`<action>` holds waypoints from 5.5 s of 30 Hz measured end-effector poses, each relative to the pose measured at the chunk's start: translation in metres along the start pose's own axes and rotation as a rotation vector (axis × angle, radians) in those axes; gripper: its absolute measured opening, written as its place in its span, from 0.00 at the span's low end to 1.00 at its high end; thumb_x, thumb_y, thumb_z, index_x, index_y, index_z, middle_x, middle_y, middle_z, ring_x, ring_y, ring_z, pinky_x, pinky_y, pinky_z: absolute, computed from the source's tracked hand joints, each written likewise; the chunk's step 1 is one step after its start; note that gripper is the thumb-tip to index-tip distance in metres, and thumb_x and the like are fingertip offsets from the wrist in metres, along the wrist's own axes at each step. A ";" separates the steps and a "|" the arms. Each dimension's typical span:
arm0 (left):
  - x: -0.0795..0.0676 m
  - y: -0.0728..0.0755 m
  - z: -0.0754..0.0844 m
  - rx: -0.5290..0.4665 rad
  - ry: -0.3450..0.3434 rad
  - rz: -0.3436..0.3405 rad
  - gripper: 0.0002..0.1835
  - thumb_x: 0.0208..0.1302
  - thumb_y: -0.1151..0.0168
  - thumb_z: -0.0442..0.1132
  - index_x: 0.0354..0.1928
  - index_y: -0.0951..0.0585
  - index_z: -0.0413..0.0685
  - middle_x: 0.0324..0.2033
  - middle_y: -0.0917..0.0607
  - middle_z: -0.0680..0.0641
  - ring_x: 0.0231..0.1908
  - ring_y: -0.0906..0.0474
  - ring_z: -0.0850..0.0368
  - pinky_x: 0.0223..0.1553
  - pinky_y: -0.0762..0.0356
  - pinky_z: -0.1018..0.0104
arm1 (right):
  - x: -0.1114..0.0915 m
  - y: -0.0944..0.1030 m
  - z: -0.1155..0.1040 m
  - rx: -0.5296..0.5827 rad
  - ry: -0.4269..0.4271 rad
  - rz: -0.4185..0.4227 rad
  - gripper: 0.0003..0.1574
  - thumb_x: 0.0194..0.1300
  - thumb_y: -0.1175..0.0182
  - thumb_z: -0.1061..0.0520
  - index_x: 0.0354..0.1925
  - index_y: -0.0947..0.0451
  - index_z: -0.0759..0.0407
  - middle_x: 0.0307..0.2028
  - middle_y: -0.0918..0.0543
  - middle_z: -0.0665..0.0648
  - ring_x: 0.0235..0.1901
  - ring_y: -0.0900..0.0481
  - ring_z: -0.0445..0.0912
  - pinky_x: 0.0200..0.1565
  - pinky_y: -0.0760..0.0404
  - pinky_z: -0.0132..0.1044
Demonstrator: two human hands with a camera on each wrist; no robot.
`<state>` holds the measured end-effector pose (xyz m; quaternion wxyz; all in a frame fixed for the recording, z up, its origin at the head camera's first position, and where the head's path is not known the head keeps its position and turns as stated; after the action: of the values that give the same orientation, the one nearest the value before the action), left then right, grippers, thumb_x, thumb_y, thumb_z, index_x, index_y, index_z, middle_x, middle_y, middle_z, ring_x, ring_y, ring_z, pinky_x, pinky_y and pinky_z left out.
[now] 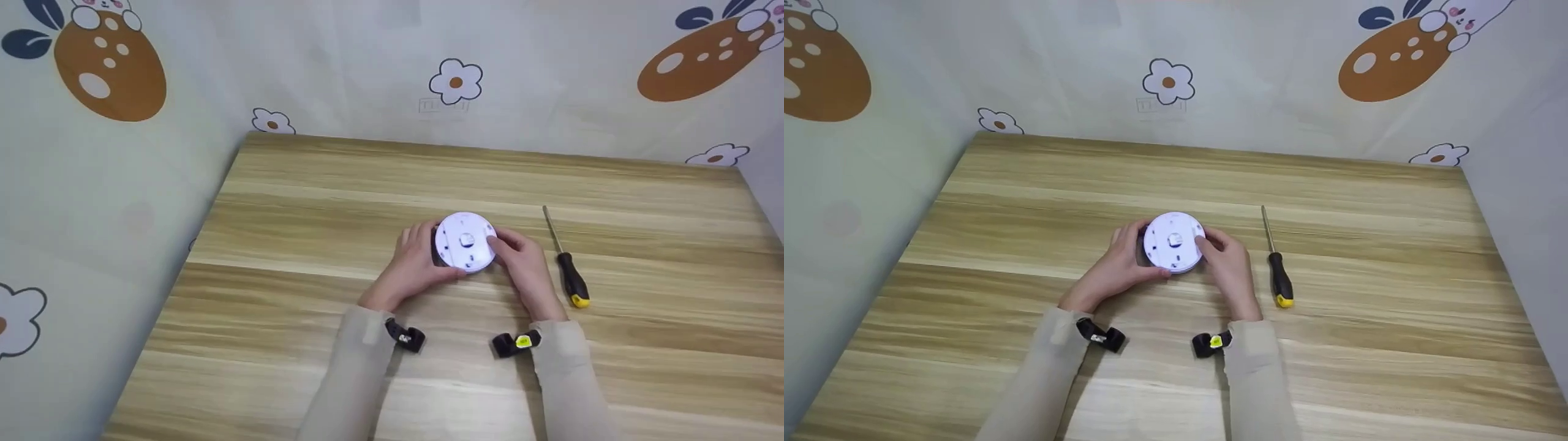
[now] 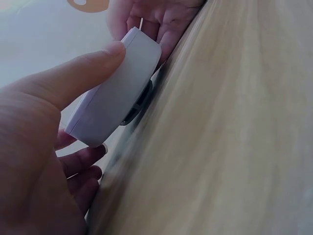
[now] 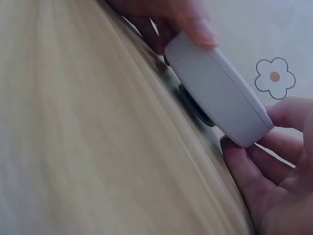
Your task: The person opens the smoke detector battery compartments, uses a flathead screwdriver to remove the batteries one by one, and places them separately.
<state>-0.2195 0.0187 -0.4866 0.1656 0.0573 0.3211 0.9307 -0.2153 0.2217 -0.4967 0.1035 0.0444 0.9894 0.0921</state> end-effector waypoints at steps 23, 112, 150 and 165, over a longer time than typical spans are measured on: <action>0.005 -0.001 -0.006 -0.011 -0.018 -0.149 0.66 0.55 0.12 0.50 0.88 0.45 0.43 0.84 0.37 0.40 0.83 0.45 0.38 0.83 0.52 0.41 | -0.001 -0.015 -0.005 -0.147 0.086 -0.066 0.28 0.83 0.41 0.57 0.71 0.22 0.73 0.70 0.19 0.71 0.75 0.27 0.62 0.77 0.32 0.50; 0.009 -0.005 -0.004 -0.011 0.014 -0.039 0.58 0.52 0.13 0.51 0.82 0.32 0.41 0.76 0.22 0.42 0.76 0.32 0.44 0.80 0.42 0.47 | -0.025 -0.038 -0.052 -0.658 0.461 -0.232 0.41 0.71 0.27 0.63 0.77 0.28 0.71 0.70 0.20 0.71 0.67 0.29 0.67 0.68 0.27 0.63; 0.007 -0.006 -0.004 -0.014 -0.012 -0.016 0.60 0.50 0.11 0.55 0.82 0.32 0.43 0.73 0.22 0.42 0.73 0.30 0.43 0.75 0.37 0.47 | -0.030 -0.030 -0.056 -0.781 0.222 -0.096 0.44 0.67 0.19 0.53 0.69 0.24 0.77 0.61 0.24 0.76 0.62 0.29 0.67 0.62 0.28 0.62; 0.005 -0.005 -0.006 -0.041 -0.020 -0.019 0.61 0.49 0.10 0.53 0.83 0.33 0.45 0.74 0.23 0.43 0.73 0.31 0.43 0.77 0.39 0.46 | -0.027 -0.030 -0.054 -0.747 0.141 -0.121 0.47 0.66 0.19 0.52 0.69 0.28 0.80 0.58 0.24 0.75 0.57 0.28 0.63 0.60 0.24 0.59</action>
<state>-0.2246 0.0207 -0.4946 0.1789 0.0603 0.3008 0.9348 -0.2023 0.1802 -0.4456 0.0497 -0.0611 0.8931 0.4429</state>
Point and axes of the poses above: each hand's wrist, its own x-axis towards the middle knuckle, its own y-axis out of the back of the hand, z = x × y, the point moved 6 cm from there along x, towards the middle knuckle
